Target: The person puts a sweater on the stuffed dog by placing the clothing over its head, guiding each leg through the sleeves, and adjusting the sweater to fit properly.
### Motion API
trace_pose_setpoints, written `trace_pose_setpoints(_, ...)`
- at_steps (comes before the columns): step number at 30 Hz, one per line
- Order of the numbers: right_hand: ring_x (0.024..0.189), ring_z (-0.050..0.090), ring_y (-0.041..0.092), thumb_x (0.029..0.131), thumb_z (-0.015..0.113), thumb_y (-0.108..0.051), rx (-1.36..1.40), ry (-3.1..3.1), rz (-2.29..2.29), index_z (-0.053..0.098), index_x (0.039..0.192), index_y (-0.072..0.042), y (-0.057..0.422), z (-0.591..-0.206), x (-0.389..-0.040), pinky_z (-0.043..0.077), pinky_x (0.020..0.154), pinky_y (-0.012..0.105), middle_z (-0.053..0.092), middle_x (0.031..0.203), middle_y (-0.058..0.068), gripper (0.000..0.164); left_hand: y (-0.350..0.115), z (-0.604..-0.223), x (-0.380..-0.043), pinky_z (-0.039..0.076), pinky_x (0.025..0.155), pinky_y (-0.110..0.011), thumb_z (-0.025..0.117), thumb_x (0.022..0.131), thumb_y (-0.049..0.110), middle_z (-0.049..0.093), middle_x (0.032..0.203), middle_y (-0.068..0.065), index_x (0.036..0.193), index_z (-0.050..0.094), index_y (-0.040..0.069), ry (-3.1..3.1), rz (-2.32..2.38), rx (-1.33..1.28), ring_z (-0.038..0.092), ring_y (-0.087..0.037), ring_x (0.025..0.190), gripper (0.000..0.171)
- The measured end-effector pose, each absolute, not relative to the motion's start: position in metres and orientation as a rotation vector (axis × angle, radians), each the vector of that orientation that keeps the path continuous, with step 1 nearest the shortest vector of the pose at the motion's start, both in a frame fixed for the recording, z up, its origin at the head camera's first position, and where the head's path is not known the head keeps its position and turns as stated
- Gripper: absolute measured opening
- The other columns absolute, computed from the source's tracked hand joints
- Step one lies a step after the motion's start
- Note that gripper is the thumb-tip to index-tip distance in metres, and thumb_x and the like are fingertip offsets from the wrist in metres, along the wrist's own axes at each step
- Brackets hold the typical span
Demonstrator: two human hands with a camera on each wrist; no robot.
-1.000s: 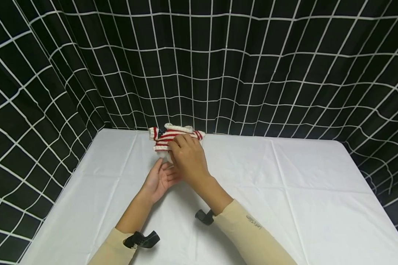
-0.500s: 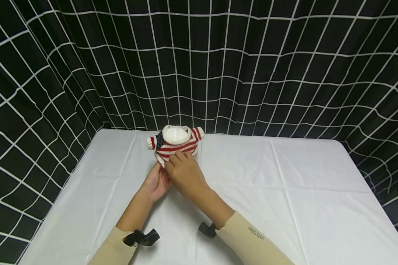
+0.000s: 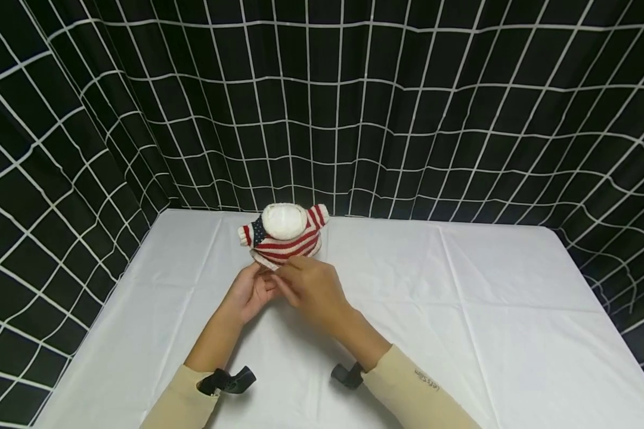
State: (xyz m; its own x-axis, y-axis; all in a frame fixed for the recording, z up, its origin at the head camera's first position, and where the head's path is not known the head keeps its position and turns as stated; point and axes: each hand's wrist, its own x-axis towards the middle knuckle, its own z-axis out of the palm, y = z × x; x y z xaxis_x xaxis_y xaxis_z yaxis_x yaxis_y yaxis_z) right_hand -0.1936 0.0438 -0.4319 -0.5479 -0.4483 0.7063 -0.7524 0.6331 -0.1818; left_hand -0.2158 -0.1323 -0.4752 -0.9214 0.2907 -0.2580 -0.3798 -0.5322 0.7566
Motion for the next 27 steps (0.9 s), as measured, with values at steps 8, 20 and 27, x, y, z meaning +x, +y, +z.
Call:
trace_pose_setpoints(8, 0.058, 0.064, 0.017, 0.095, 0.066, -0.018, 0.148, -2.329, 1.382, 0.071, 0.110, -0.003, 0.072, -0.424, -0.223, 0.043, 0.051, 0.027, 0.074, 0.083, 0.006, 0.022, -0.155, -0.463, -0.220, 0.056, 0.092, -0.038, 0.034, 0.109, 0.049, 0.070, 0.106, -0.005, 0.130, 0.044, 0.009, 1.363, 2.548, -0.210, 0.072, -0.018, 0.095, 0.046)
trace_pose_setpoints(20, 0.066, 0.072, 0.034, 0.090, 0.059, 0.000, 0.169, -2.386, 1.753, 0.057, 0.131, 0.010, 0.068, -0.431, -0.237, 0.057, 0.055, 0.028, 0.073, 0.077, 0.015, 0.042, -0.150, -0.459, -0.219, 0.057, 0.088, -0.034, 0.033, 0.110, 0.028, 0.073, 0.102, -0.004, 0.127, 0.048, 0.008, 1.293, 2.631, -0.270, 0.073, -0.016, 0.093, 0.030)
trace_pose_setpoints(27, 0.063, 0.071, 0.032, 0.088, 0.058, 0.004, 0.207, -2.399, 1.669, 0.061, 0.126, 0.010, 0.066, -0.433, -0.237, 0.054, 0.052, 0.023, 0.074, 0.080, 0.016, 0.038, -0.147, -0.457, -0.216, 0.058, 0.086, -0.031, 0.048, 0.104, 0.013, 0.070, 0.105, -0.006, 0.123, 0.054, 0.003, 1.306, 2.664, -0.153, 0.073, -0.015, 0.092, 0.023)
